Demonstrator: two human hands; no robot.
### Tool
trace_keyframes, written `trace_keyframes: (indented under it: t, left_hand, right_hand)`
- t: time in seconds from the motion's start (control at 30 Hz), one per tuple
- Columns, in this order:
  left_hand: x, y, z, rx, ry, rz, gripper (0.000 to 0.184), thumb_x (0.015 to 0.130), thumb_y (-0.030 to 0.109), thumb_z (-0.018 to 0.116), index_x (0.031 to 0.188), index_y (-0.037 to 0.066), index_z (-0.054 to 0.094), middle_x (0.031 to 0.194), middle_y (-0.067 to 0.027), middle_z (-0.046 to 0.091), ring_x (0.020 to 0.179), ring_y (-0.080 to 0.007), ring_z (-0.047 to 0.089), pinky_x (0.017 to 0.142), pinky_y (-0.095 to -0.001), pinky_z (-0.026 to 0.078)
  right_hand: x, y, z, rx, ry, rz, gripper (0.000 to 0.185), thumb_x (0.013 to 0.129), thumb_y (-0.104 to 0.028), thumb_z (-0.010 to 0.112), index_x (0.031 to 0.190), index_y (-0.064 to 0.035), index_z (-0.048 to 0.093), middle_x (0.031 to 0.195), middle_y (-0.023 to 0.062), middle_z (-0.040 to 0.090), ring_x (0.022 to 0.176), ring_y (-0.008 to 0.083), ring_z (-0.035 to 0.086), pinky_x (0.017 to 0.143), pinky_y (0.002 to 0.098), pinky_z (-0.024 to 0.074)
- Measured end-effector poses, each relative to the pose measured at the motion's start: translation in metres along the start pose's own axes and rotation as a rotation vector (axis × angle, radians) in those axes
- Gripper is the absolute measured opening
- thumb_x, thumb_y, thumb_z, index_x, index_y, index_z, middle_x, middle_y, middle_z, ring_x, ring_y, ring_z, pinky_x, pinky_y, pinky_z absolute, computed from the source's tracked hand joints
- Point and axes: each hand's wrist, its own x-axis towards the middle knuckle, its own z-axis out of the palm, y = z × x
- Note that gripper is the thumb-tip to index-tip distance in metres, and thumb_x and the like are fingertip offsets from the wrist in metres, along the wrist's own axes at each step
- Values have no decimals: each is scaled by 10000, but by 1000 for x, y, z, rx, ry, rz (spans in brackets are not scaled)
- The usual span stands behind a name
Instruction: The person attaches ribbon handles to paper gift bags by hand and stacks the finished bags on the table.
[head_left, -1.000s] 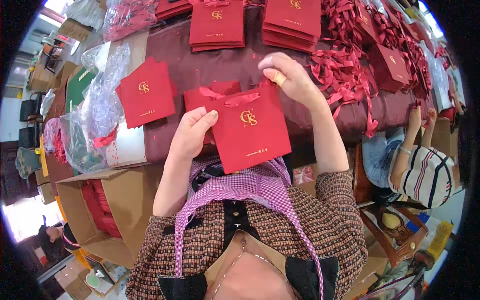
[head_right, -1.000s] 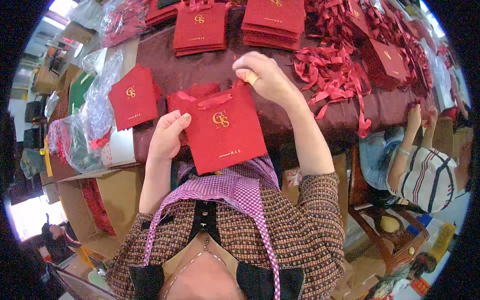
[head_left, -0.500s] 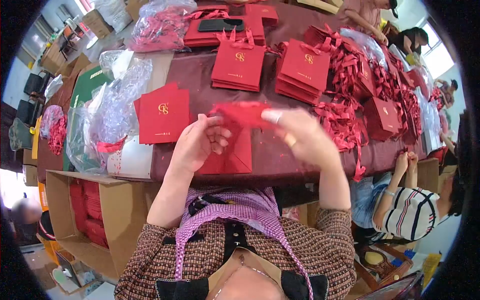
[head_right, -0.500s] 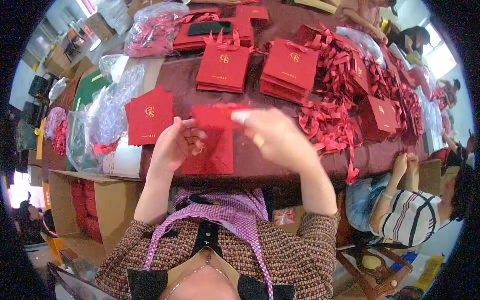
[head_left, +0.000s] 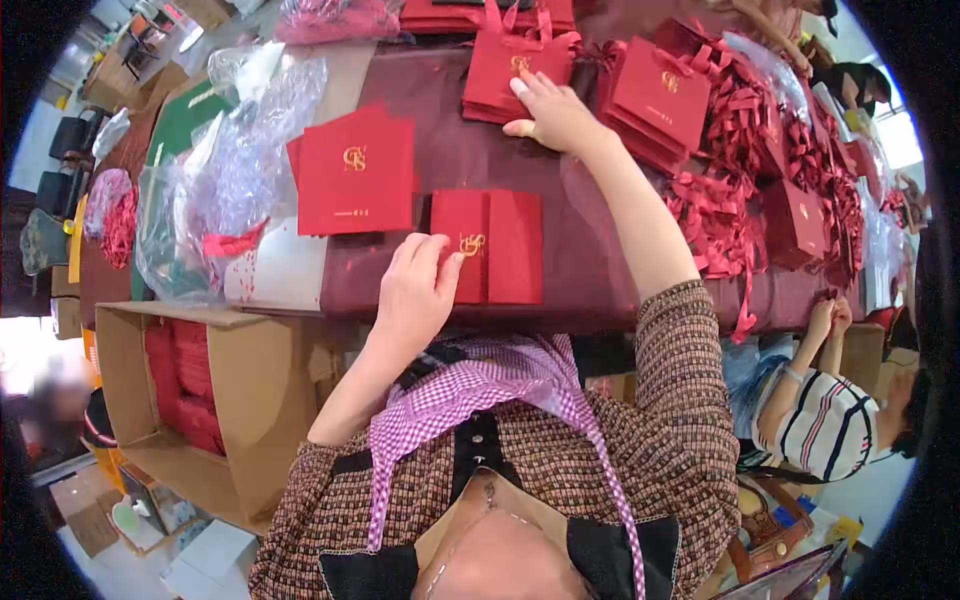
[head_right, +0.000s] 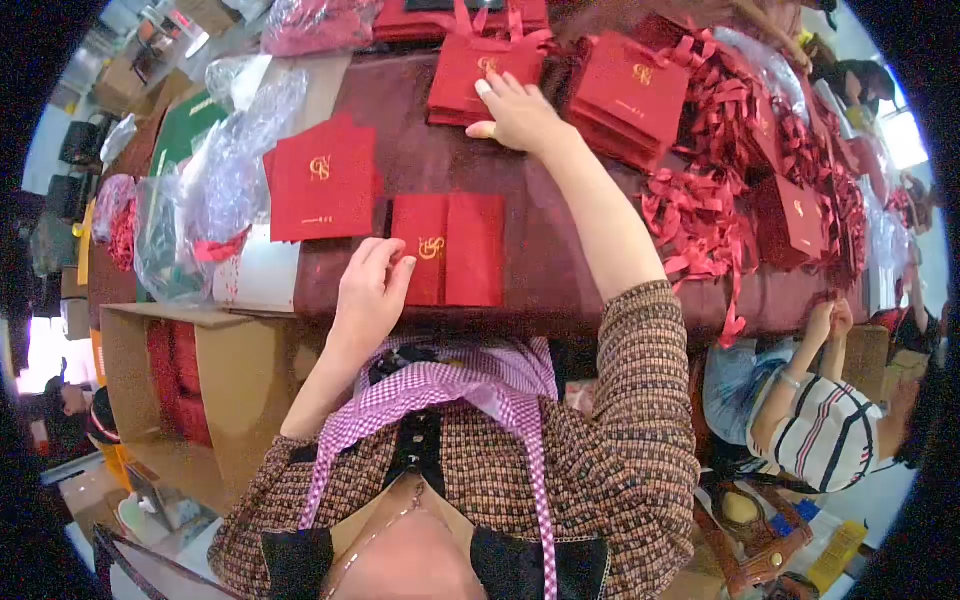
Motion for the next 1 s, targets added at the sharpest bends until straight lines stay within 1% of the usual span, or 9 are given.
trace_keyframes:
  t: [0.17, 0.27, 0.33, 0.43, 0.47, 0.6, 0.73, 0.87, 1.0]
  left_hand:
    - [-6, -2, 0, 291, 0, 0, 340, 856, 194, 673, 1073, -47, 569, 1042, -210, 580, 971, -388, 568, 828, -445, 478]
    - [-3, -7, 9, 380, 36, 53, 426, 836, 237, 695, 1100, -58, 537, 1010, -215, 561, 943, -376, 559, 817, -428, 482]
    - [0, -3, 11, 337, -5, 7, 468, 832, 215, 696, 1154, -65, 506, 1040, -235, 557, 961, -399, 551, 835, -451, 470]
    - [3, -4, 18, 264, 0, -12, 541, 814, 178, 703, 1236, -65, 467, 1067, -235, 558, 993, -411, 539, 863, -464, 454]
    - [4, -4, 22, 225, -14, -69, 537, 818, 165, 696, 1249, -55, 464, 1072, -232, 560, 1002, -408, 537, 873, -466, 449]
    - [14, -8, 26, -42, -73, -309, 469, 819, 74, 683, 1237, -33, 499, 956, -152, 552, 871, -286, 545, 793, -371, 470]
    - [20, -13, 27, -147, -7, -214, 372, 838, -3, 653, 1189, -37, 534, 739, -1, 505, 668, -76, 482, 614, -241, 438]
    - [26, -10, 29, -223, 10, -317, 218, 868, 4, 630, 1072, -38, 570, 755, -7, 539, 669, -76, 493, 617, -237, 442]
    - [27, -11, 28, -214, 16, -274, 114, 882, 30, 627, 964, -25, 569, 796, -37, 601, 676, -83, 533, 622, -246, 458]
  right_hand:
    - [-15, 2, -3, 1, 461, -134, 572, 888, -422, 591, 1294, -28, 507, 1382, 203, 484, 1303, 365, 433, 1044, 467, 360]
    - [-61, -32, -45, 434, 407, -133, 301, 887, -160, 613, 1126, 24, 615, 1108, 204, 650, 1042, 380, 607, 899, 421, 486]
    - [-104, -53, -39, 650, 274, -117, 287, 874, -155, 614, 1092, 30, 626, 1057, 216, 662, 1015, 383, 618, 898, 421, 494]
    - [-155, -87, -32, 431, -7, -79, 400, 895, -202, 597, 1246, -17, 550, 1279, 188, 568, 1189, 357, 527, 1006, 456, 412]
    - [-172, -94, -15, 340, 126, -90, 423, 902, -205, 591, 1282, -34, 522, 1330, 183, 526, 1235, 356, 487, 1024, 469, 387]
    - [-204, -78, -22, 473, 287, 57, 417, 864, -157, 641, 1256, -55, 541, 1304, 183, 543, 1204, 363, 512, 996, 459, 412]
    - [-245, -16, -40, 195, 651, 432, 297, 801, -139, 688, 1074, -37, 625, 1024, 151, 654, 980, 340, 602, 880, 436, 468]
    - [-301, 7, -43, 43, 601, 790, 250, 859, -193, 659, 1054, -43, 619, 961, 160, 641, 914, 362, 593, 825, 448, 470]
    - [-305, -13, -16, -6, 496, 758, 278, 854, -222, 660, 1064, -46, 609, 1023, 170, 617, 930, 369, 575, 820, 462, 466]
